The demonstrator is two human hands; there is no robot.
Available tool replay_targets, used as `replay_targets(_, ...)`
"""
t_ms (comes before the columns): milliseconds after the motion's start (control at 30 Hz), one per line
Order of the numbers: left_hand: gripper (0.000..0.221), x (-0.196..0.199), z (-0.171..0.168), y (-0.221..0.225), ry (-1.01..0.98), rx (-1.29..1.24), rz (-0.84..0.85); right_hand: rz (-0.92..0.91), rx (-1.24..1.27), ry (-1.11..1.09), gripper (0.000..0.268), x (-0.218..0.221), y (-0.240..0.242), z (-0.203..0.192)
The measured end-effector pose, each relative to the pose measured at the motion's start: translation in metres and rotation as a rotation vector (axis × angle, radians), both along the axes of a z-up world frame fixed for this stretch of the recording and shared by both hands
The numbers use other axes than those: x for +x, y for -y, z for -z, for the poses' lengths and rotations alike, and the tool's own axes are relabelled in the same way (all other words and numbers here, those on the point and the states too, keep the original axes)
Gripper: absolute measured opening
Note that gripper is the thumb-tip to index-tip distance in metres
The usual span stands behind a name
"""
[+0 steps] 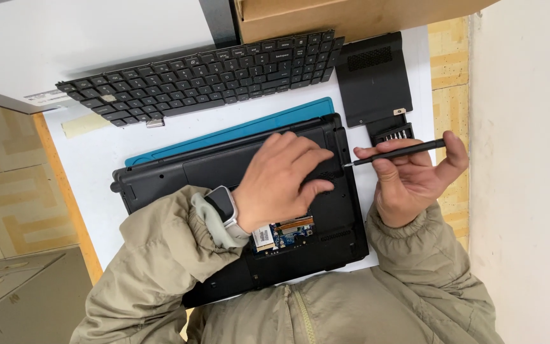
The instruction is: Removing the back cover of a laptop using a screwdriver and manual prying.
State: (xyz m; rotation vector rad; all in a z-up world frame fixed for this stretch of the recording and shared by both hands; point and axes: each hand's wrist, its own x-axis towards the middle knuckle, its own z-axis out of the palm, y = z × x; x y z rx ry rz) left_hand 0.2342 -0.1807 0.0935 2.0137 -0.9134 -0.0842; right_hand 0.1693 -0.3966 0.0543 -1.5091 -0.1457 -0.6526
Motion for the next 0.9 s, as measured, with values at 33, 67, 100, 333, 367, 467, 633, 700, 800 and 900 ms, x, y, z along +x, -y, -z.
replay_targets(33, 0.037, -0.004, 0.002, 0.004, 0.005, 0.001, 0.001, 0.001, 0.001, 0.005, 0.081, -0.004, -0.002, 0.001)
replay_targets(67, 0.039, -0.008, 0.004, 0.009, 0.015, -0.055, 0.003, -0.006, 0.045, 0.004, 0.084, -0.006, -0.004, 0.002)
replay_targets(100, 0.040, -0.012, 0.005, 0.014, 0.025, -0.111, 0.005, -0.013, 0.090, 0.004, 0.087, -0.009, -0.006, 0.003)
replay_targets(333, 0.009, -0.021, 0.017, 0.024, 0.120, -0.177, -0.043, 0.029, 0.124, 0.044, 0.086, -0.014, -0.008, 0.001)
replay_targets(367, 0.008, -0.022, 0.016, 0.022, 0.128, -0.136, -0.058, 0.076, 0.126, 0.060, 0.083, -0.015, -0.005, 0.000)
replay_targets(467, 0.009, -0.020, 0.007, 0.002, 0.159, -0.028, -0.090, 0.159, 0.131, 0.059, 0.080, -0.021, 0.009, 0.000)
replay_targets(633, 0.028, 0.011, -0.005, -0.034, 0.110, 0.116, -0.241, 0.262, 0.128, 0.018, 0.079, -0.029, 0.026, -0.001)
replay_targets(700, 0.025, 0.029, -0.001, -0.049, 0.223, 0.260, -0.287, 0.177, 0.013, -0.008, 0.071, -0.025, 0.022, -0.012)
replay_targets(800, 0.029, 0.022, -0.009, -0.091, 0.167, 0.385, -0.445, -0.050, 0.043, -0.221, 0.067, -0.032, 0.027, -0.017)
replay_targets(900, 0.027, -0.034, -0.021, -0.157, -0.033, 0.400, -0.739, -0.077, 0.040, -0.539, 0.064, -0.038, 0.034, -0.020)
